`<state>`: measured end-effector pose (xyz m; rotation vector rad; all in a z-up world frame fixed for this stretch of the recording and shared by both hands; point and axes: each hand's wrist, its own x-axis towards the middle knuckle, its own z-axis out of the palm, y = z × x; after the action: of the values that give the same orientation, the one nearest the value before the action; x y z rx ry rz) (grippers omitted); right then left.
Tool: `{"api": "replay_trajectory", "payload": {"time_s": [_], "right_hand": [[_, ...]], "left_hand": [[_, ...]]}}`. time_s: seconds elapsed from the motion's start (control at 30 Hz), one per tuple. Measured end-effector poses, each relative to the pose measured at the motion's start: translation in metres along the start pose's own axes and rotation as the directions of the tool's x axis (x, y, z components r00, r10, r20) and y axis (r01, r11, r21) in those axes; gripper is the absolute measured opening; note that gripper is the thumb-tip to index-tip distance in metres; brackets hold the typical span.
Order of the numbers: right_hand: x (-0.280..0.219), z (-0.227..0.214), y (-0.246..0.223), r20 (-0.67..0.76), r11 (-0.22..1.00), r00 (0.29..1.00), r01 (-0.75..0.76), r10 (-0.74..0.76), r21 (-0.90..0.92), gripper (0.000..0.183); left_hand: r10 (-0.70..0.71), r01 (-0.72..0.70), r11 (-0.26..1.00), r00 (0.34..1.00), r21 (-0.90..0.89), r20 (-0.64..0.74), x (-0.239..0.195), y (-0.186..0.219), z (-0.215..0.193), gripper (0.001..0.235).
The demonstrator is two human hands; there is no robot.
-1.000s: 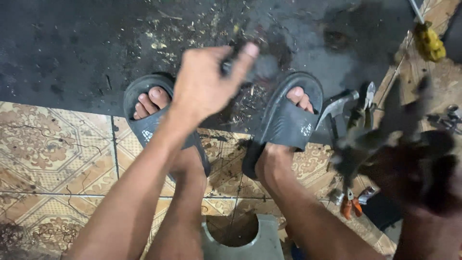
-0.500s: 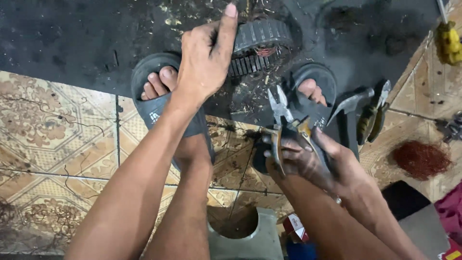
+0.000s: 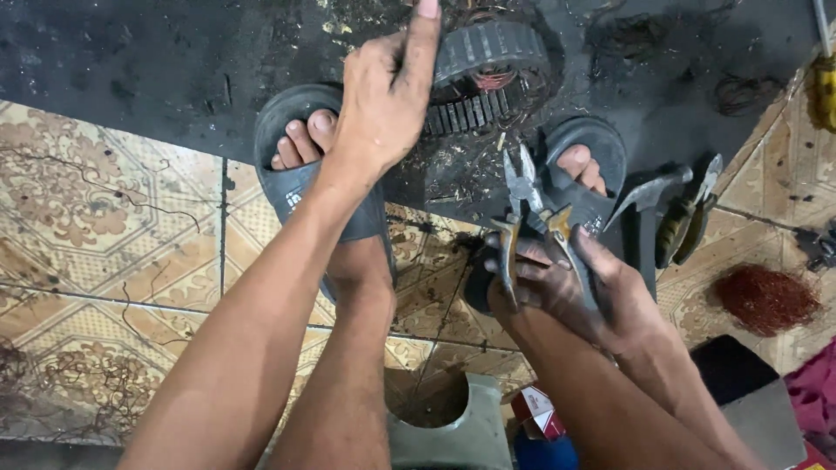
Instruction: The person uses pliers to pull and cut copper wire from a cylindrical motor stator. They repeatedly grip and extract wire strands, rotating the stator to access different sections. The removed wire accumulates on the work surface.
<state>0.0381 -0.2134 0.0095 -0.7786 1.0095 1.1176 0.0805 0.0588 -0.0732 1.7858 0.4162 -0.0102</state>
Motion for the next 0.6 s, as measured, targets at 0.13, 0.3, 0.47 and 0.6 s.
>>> {"api": "replay_trajectory", "payload": {"time_s": [0.13, 0.3, 0.47, 0.6], "right_hand": [[-0.009, 0.022, -0.009, -0.227, 0.977, 0.973, -0.012, -0.037, -0.211, 0.073], [0.016, -0.050, -0.004, -0.183, 0.742, 0.968, 0.004, -0.171, -0.670, 0.059], [0.029, -0.024, -0.003, -0.115, 0.790, 0.986, 0.027, -0.123, -0.613, 0.039], [0.032, 0.003, -0.002, -0.144, 0.851, 0.981, 0.035, -0.129, -0.524, 0.035]], "left_hand": [[0.016, -0.012, 0.998, 0.998, 0.062, -0.057, 0.000, 0.033, -0.005, 0.058], [0.010, 0.042, 0.967, 0.980, 0.252, -0.198, 0.001, 0.037, -0.009, 0.062], [0.056, 0.012, 0.928, 0.983, 0.372, -0.173, -0.001, 0.047, 0.006, 0.063], [-0.172, 0.211, 0.867, 0.977, 0.451, -0.126, 0.007, 0.062, 0.009, 0.069]]}}
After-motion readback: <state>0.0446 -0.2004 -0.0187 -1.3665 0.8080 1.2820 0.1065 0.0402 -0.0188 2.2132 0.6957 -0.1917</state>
